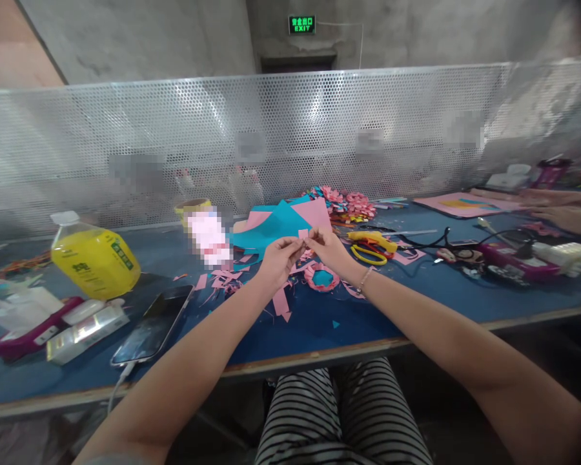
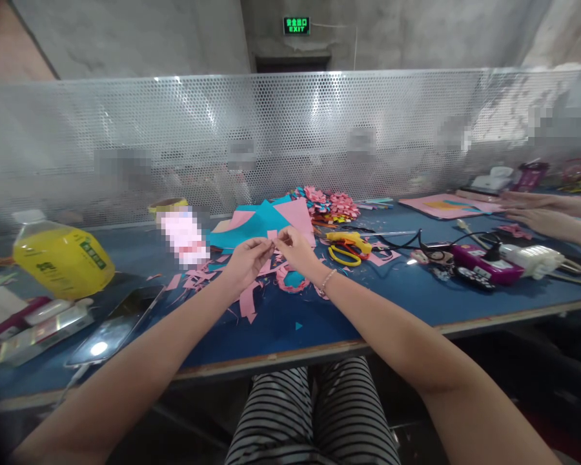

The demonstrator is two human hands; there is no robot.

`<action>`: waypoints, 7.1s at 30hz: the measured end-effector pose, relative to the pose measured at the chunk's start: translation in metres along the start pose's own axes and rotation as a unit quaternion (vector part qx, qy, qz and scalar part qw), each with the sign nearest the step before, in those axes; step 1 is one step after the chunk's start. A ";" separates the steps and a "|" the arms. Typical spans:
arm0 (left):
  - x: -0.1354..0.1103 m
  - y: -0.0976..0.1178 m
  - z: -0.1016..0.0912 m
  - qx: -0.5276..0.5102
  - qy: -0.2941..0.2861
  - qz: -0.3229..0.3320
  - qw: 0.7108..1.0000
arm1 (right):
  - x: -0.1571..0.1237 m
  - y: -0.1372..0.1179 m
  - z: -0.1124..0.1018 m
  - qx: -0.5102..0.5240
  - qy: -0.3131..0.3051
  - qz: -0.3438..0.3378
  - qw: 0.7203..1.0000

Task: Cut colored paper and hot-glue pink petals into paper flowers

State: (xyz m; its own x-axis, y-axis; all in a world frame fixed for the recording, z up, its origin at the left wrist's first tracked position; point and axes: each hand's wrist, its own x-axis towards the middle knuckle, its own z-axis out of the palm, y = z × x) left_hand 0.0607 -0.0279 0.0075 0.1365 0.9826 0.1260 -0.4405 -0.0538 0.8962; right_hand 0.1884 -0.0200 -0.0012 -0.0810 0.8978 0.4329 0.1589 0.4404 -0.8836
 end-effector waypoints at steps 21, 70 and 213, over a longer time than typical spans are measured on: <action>0.001 -0.014 -0.009 0.565 -0.093 0.130 0.810 | 0.028 0.017 -0.050 0.134 0.096 0.054 0.985; 0.019 -0.008 -0.026 0.413 -0.018 0.145 0.899 | 0.013 0.009 -0.046 -0.030 -0.204 0.035 0.978; 0.016 0.007 -0.031 0.533 -0.159 0.307 0.772 | 0.003 -0.006 -0.038 0.203 -0.215 0.162 0.942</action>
State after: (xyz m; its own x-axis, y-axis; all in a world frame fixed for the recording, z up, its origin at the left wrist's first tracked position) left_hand 0.0324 -0.0071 0.0025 0.4776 0.6292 0.6131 0.4491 -0.7747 0.4452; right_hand 0.2250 -0.0198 0.0123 -0.4970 0.8627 0.0936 -0.1379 0.0280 -0.9901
